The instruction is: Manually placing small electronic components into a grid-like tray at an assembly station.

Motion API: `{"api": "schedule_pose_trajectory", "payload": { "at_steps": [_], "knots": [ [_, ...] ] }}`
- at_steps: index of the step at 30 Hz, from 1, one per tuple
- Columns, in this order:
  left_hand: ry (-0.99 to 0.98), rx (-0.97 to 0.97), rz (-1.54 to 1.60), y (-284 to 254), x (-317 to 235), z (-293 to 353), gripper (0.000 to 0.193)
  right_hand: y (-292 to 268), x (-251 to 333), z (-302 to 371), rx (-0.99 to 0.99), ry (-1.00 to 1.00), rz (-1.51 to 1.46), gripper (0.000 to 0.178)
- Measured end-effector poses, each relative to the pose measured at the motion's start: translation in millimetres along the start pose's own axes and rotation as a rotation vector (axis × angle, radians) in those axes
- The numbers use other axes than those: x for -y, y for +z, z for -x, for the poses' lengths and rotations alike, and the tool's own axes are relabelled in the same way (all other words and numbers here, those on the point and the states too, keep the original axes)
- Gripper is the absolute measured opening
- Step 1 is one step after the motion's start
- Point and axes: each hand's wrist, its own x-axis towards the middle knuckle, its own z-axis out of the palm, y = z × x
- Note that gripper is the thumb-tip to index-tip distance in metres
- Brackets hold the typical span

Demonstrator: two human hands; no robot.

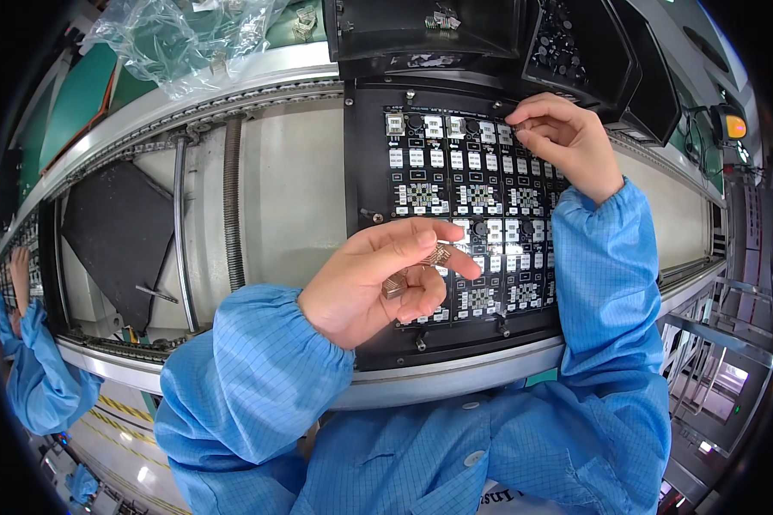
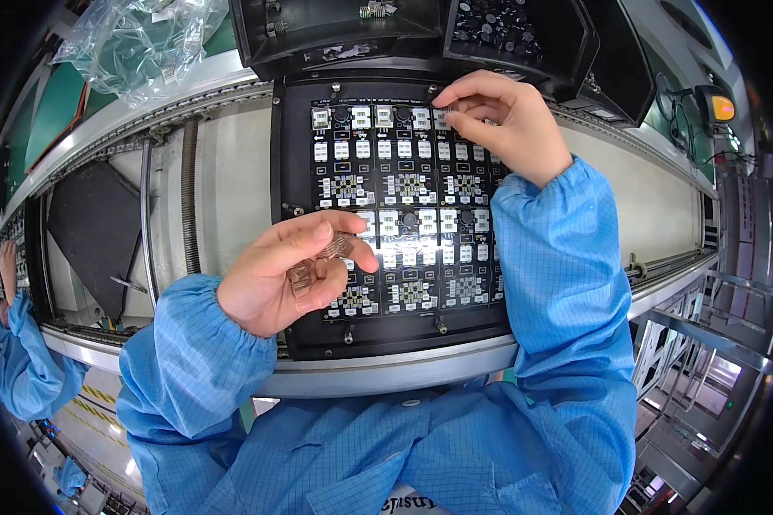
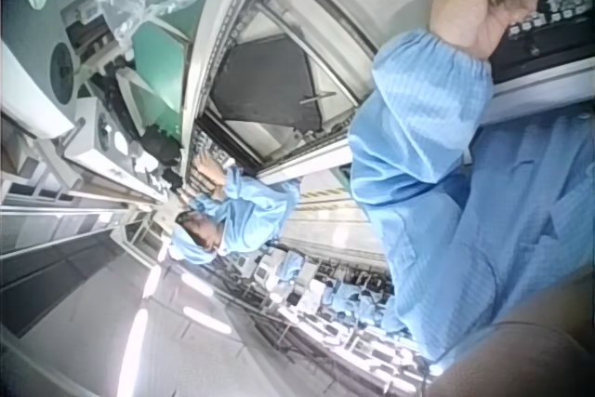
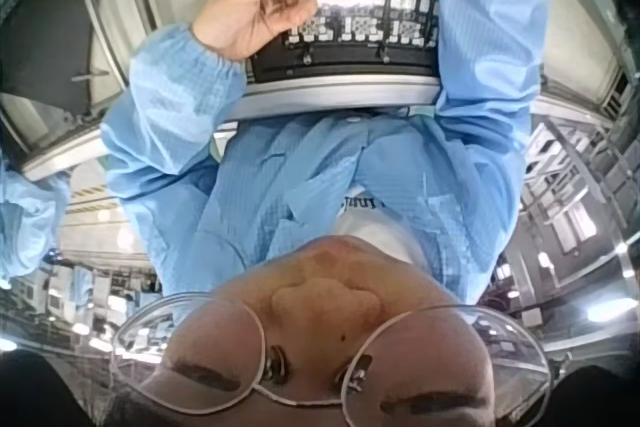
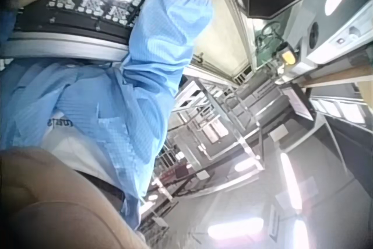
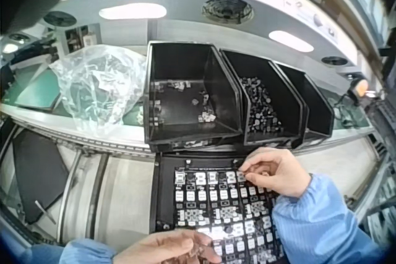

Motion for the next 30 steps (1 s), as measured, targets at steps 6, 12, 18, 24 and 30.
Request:
{"api": "schedule_pose_trajectory", "payload": {
  "at_steps": [6,12,18,24,30],
  "knots": [
    [0.016,-0.136,-0.02,6.9,0.1,1.0,0.029,16.3,5.3,0.4,-0.066,-0.207,0.494,0.027],
    [0.047,-0.062,-0.036,5.7,0.1,1.0,0.035,24.4,1.8,0.2,-0.147,-0.352,0.755,0.03],
    [0.014,-0.073,-0.04,4.5,-1.3,2.1,0.04,28.9,3.4,-1.5,-0.143,-0.331,0.749,0.034],
    [0.017,-0.061,-0.056,3.6,-0.8,1.4,0.04,30.0,4.1,-3.9,-0.133,-0.347,0.784,0.033],
    [0.029,-0.074,-0.088,5.2,-1.1,3.2,0.041,35.6,7.0,-5.6,-0.12,-0.36,0.781,0.033]
  ]
}}
